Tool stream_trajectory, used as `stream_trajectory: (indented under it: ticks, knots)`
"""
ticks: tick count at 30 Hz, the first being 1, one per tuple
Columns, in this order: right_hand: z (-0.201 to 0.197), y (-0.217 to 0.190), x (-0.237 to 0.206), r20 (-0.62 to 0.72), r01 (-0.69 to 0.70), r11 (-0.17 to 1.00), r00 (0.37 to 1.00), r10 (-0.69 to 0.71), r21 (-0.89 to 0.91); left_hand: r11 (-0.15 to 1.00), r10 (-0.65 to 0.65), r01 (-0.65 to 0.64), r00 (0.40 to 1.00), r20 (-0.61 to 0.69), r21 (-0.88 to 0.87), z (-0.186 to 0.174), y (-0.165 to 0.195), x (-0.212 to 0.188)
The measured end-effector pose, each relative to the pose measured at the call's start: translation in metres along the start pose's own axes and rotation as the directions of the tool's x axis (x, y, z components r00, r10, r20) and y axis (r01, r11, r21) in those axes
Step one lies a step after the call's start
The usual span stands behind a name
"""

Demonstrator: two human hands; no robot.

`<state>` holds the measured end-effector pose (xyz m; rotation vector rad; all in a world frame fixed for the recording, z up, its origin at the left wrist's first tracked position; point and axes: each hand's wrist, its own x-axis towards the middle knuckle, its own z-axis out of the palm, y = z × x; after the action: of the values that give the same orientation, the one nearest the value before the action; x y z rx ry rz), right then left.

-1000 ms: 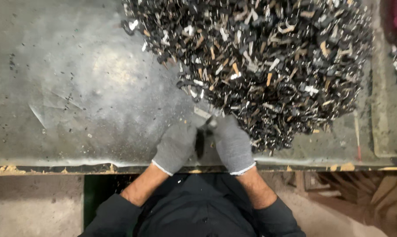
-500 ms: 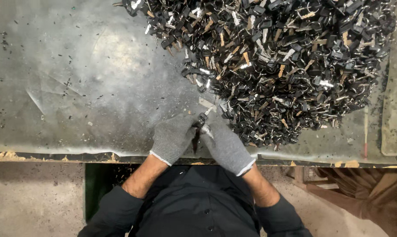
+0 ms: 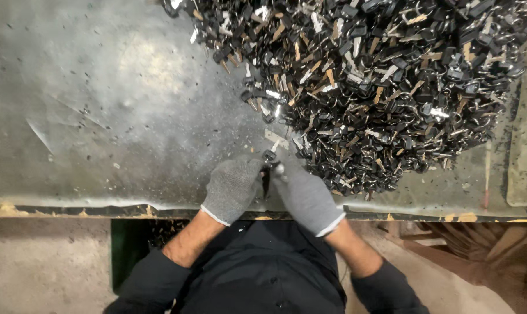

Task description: The person, wearing gray work gloves, picks small black metal parts one at a time from a large pile on a workbench, briefly handles and turns each piece, and sets selected pieces aside on the bench while continuing to sort through the pile.

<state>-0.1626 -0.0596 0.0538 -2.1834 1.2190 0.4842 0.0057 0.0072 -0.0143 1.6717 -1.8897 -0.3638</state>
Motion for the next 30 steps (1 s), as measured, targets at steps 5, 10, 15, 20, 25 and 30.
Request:
stream_trajectory:
  ticks: [5,10,15,20,25,30]
  knots:
    - [0.024,-0.01,-0.001,-0.357,0.055,0.927,0.913,-0.196,-0.37,0.99,0.118,-0.117,0.993,-0.002,0.079,0.007,-0.002,-0.003]
    - [0.027,0.002,0.003,-0.329,0.075,0.995,0.94,-0.092,-0.065,0.998,-0.004,0.001,0.999,-0.053,-0.063,-0.001,-0.001,0.001]
    - [0.021,-0.017,-0.01,-0.401,-0.024,0.924,0.905,-0.142,-0.381,0.997,0.065,-0.072,0.985,-0.159,-0.041,-0.001,0.012,0.0]
    - [-0.009,-0.01,0.001,0.004,-0.023,0.982,1.0,0.023,0.186,0.991,-0.084,0.068,0.986,-0.144,-0.112,-0.005,0.018,-0.001]
    - [0.014,0.005,-0.002,-0.369,0.177,0.984,0.917,-0.155,0.025,0.997,-0.026,0.042,0.972,-0.232,0.063,-0.009,0.022,-0.004]
    - [0.038,0.01,-0.014,-0.098,0.038,0.95,0.993,-0.072,-0.311,0.996,-0.081,0.086,0.985,-0.155,0.029,-0.003,0.016,-0.006]
